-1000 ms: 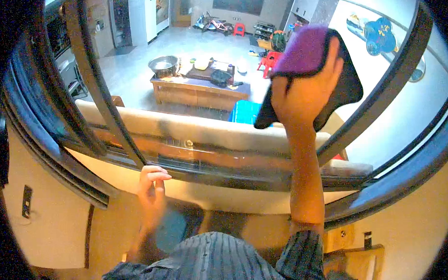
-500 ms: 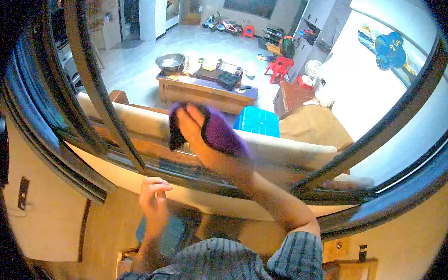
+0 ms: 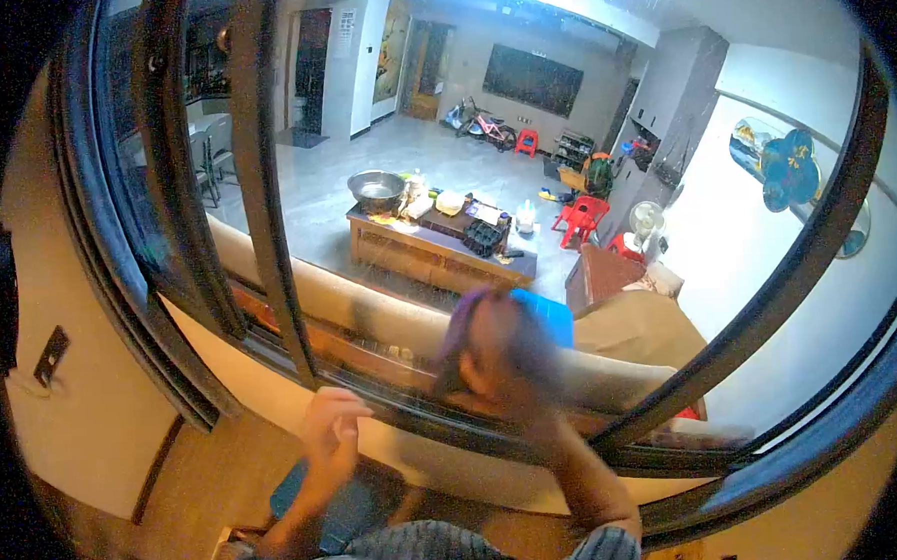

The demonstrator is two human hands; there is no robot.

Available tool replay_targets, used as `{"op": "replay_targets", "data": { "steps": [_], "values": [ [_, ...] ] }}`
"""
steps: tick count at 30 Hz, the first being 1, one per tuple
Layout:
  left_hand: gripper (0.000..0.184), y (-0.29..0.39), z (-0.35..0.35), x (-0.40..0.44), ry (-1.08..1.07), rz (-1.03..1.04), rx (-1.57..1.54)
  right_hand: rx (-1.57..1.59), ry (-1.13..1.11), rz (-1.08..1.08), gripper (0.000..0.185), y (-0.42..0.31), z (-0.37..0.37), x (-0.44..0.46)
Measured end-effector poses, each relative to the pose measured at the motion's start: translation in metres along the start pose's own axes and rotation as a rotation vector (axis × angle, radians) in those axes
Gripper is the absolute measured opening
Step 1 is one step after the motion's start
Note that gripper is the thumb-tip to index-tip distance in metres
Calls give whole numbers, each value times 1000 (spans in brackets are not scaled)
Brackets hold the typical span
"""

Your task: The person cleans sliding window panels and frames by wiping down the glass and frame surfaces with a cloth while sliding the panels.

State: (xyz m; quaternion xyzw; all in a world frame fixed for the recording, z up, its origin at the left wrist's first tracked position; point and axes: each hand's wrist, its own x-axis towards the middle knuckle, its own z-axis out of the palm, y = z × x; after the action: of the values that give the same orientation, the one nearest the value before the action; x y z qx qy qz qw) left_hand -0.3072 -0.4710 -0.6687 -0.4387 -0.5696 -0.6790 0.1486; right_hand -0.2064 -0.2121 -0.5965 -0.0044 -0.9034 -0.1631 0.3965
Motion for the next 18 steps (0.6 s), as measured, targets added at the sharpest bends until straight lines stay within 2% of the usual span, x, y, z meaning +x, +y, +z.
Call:
{"op": "replay_targets", "data": {
  "steps": [3,4,5,6,8,9,12,13,14,16,17,18],
  "values": [
    [20,13,3,5,-5,35,-9,-197,334,195,93,36,-85,108],
    [20,14,2,4,8,43,-31,53,547,154,76,43,-108,143],
    [20,15,0,3,16,50,-17,-227,605,5,56,67,-125,170],
    [19,16,-3,4,23,57,-3,-404,674,-16,42,76,-144,202],
    [19,15,-9,4,57,65,15,-621,725,-58,43,93,-160,253],
    [18,13,-11,4,86,69,20,-671,714,-42,52,91,-162,273],
    [17,9,-20,4,141,62,44,-766,723,-112,48,58,-151,315],
    [17,8,-23,4,154,57,54,-730,802,-204,42,39,-144,322],
    [17,6,-25,4,162,52,58,-515,651,-136,51,25,-133,325],
    [16,1,-28,5,178,43,62,-356,602,-203,55,-4,-108,320],
    [16,0,-29,6,176,36,59,-27,460,-101,61,-15,-81,312],
    [16,-2,-31,8,177,32,55,-6,429,-173,65,-20,-64,303]
  ]
}}
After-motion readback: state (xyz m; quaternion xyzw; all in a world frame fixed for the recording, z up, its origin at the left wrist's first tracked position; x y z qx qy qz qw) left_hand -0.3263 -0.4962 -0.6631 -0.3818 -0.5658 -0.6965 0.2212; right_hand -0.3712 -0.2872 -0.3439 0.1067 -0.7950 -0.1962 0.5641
